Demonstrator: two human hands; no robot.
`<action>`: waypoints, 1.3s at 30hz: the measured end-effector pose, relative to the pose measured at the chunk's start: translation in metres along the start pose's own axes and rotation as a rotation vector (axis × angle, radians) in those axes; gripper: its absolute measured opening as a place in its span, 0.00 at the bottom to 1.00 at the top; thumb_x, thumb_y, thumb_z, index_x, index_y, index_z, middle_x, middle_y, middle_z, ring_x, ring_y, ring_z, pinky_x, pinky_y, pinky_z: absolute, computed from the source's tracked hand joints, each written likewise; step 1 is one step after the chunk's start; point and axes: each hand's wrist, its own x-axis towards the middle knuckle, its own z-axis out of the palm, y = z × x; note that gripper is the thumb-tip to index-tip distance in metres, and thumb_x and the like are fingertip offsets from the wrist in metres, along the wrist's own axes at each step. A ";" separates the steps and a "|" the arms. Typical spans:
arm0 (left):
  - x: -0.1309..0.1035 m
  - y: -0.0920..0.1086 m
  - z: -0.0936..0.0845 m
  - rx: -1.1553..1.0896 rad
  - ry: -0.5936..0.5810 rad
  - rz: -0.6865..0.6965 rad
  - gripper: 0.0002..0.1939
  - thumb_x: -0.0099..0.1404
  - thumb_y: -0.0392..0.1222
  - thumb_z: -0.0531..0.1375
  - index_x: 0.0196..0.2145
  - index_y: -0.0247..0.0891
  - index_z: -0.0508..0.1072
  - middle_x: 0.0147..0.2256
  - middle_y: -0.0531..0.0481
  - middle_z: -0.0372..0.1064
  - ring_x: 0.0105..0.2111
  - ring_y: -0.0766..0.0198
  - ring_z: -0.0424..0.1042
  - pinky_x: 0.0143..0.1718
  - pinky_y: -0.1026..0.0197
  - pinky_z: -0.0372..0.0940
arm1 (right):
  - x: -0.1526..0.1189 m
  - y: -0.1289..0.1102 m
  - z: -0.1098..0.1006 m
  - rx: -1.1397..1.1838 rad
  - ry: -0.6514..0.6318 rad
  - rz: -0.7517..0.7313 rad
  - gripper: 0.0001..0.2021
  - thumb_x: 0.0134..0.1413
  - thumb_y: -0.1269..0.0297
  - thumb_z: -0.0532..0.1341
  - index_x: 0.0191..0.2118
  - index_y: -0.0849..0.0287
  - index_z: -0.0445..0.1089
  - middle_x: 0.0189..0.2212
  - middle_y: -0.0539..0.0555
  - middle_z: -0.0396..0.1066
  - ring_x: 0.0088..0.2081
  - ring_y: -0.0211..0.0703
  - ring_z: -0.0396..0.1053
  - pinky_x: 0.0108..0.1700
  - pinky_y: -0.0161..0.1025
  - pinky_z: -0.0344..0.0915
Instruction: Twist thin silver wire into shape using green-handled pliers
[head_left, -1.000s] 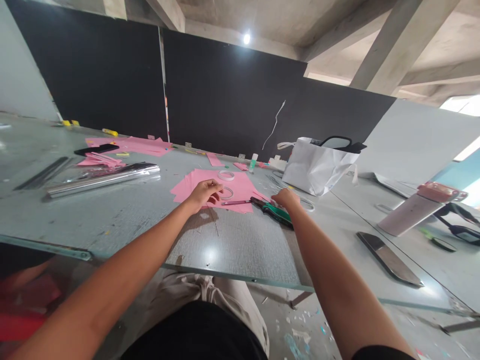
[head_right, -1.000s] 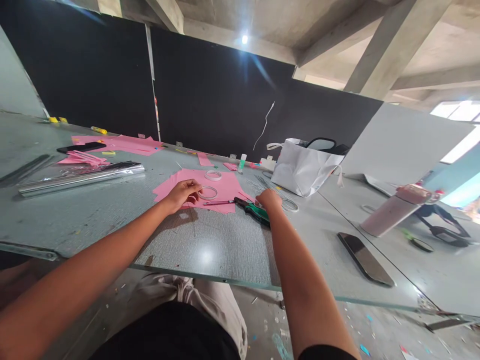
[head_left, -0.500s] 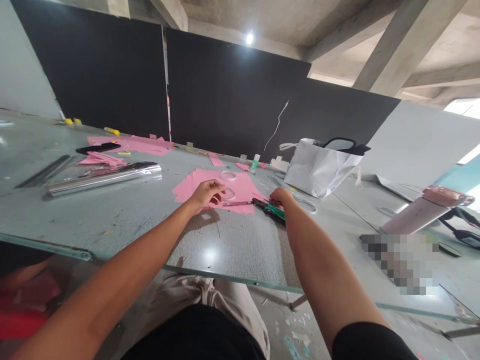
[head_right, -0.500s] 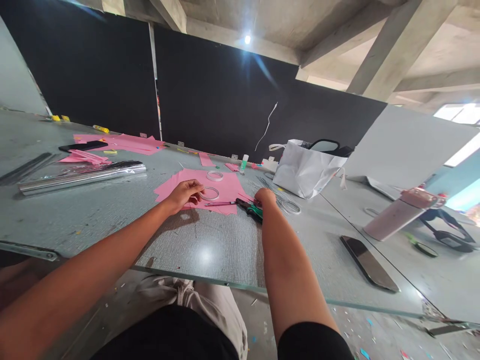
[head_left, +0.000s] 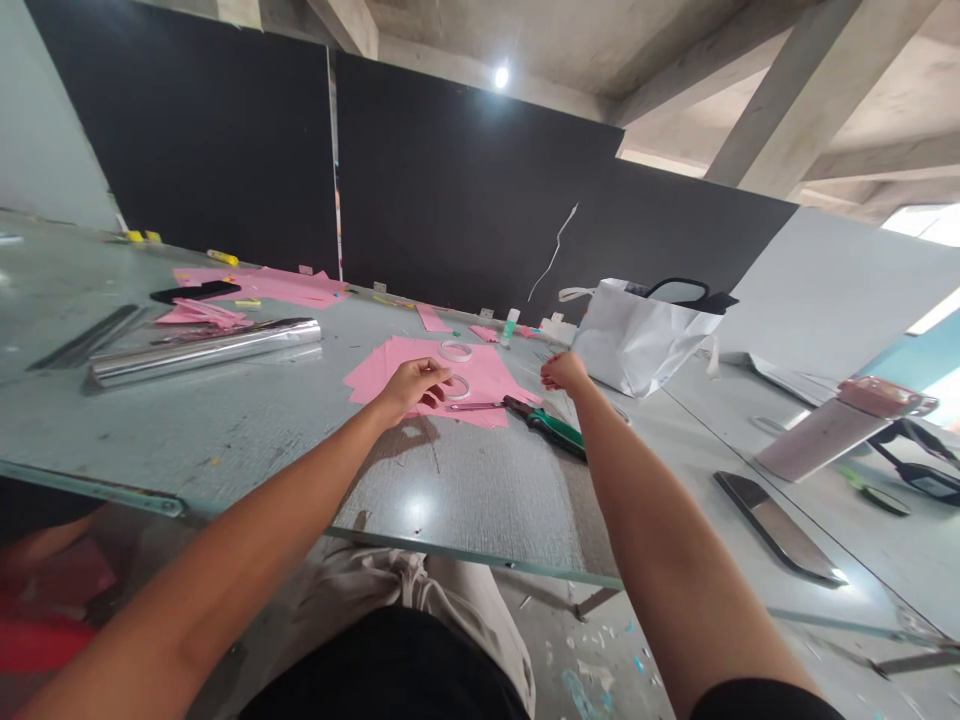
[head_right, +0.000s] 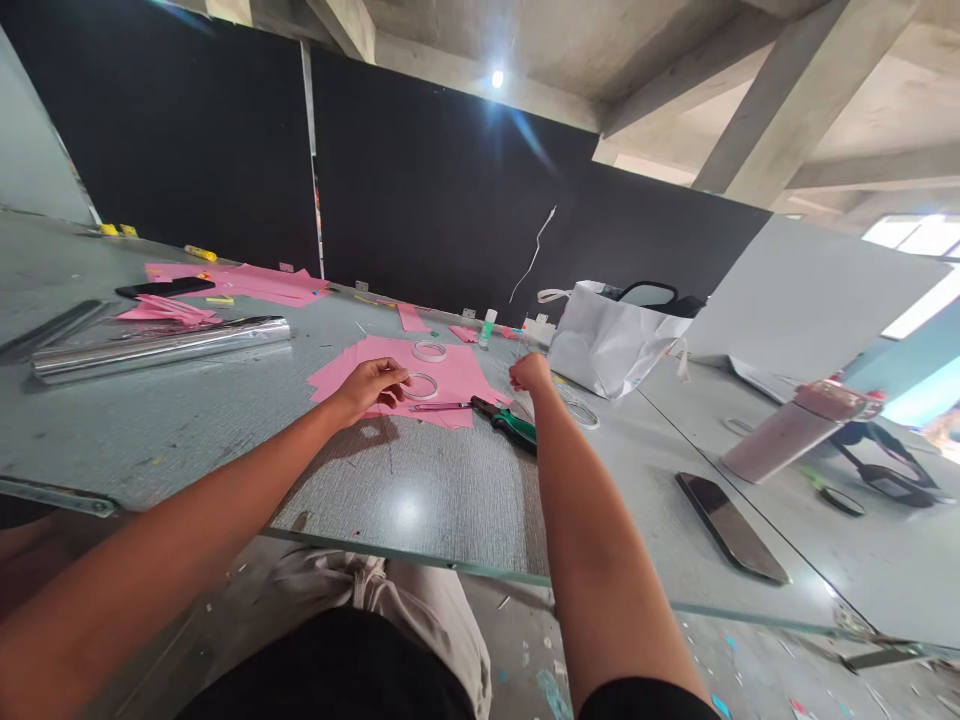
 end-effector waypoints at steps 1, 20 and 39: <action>0.000 0.000 0.000 -0.002 0.006 -0.001 0.21 0.48 0.53 0.70 0.27 0.34 0.68 0.32 0.47 0.73 0.22 0.69 0.69 0.21 0.65 0.62 | -0.001 -0.003 -0.001 0.006 0.013 0.001 0.14 0.52 0.75 0.62 0.47 0.67 0.67 0.32 0.58 0.74 0.30 0.41 0.73 0.34 0.38 0.70; -0.001 0.005 0.001 -0.056 0.157 0.084 0.22 0.43 0.54 0.71 0.30 0.34 0.77 0.32 0.46 0.75 0.27 0.66 0.70 0.29 0.62 0.67 | -0.125 -0.079 0.044 0.874 -0.123 -0.510 0.13 0.39 0.60 0.65 0.32 0.57 0.64 0.21 0.45 0.68 0.22 0.34 0.64 0.24 0.32 0.63; -0.006 0.014 0.007 -0.079 0.071 0.180 0.21 0.40 0.54 0.73 0.27 0.34 0.79 0.24 0.51 0.72 0.24 0.68 0.69 0.32 0.60 0.68 | -0.142 -0.081 0.059 0.734 -0.174 -0.576 0.08 0.42 0.65 0.61 0.33 0.59 0.69 0.24 0.49 0.72 0.26 0.37 0.69 0.31 0.35 0.67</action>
